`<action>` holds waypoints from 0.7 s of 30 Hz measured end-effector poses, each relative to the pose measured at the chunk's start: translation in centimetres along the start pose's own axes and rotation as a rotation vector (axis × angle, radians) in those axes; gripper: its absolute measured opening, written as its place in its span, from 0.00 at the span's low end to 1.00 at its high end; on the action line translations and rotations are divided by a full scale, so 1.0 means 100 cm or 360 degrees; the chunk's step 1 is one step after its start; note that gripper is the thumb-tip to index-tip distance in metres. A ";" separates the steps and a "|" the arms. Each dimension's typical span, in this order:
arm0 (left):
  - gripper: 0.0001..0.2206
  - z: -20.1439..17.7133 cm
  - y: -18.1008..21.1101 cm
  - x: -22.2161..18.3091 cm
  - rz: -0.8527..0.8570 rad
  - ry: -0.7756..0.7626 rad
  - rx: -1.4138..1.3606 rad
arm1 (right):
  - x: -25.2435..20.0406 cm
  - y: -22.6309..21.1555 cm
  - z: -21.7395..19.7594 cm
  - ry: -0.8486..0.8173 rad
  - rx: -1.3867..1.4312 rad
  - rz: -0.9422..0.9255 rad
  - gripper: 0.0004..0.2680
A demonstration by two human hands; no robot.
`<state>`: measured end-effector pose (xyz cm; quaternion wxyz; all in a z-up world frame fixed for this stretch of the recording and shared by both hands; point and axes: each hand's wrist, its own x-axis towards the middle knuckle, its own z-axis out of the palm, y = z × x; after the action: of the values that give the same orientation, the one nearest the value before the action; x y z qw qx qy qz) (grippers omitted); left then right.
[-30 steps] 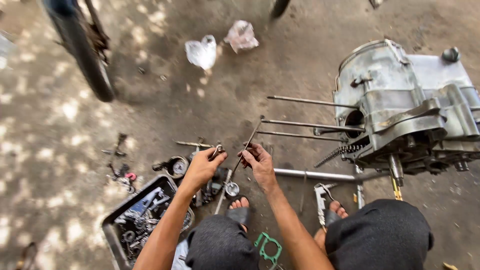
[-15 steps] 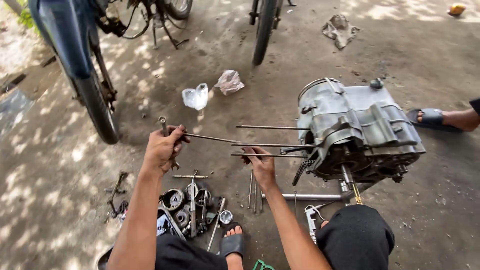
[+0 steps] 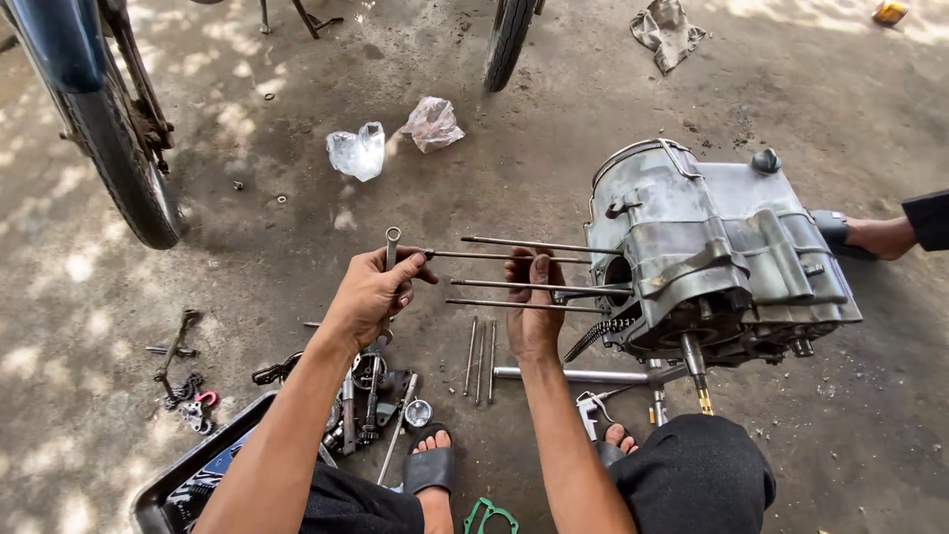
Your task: Finalizing the installation of engine studs on a motorcycle engine block using a socket wrench and manual threading.
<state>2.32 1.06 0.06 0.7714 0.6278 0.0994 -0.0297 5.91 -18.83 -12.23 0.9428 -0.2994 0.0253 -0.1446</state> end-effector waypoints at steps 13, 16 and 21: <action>0.10 0.012 0.010 0.011 0.0005 -0.0039 0.0125 | 0.000 0.008 -0.019 0.0015 0.0016 -0.0077 0.11; 0.10 0.014 0.010 0.011 0.0005 -0.0077 0.0125 | -0.003 0.008 -0.016 0.0059 0.0023 -0.0110 0.11; 0.10 0.016 0.010 0.011 0.0049 -0.0092 0.0136 | -0.005 0.009 -0.017 0.0079 0.0027 -0.0124 0.12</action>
<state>3.73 -0.20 1.15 0.7468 0.6606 0.0660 -0.0402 5.44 -18.96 -14.15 0.9380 -0.2884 0.0357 -0.1888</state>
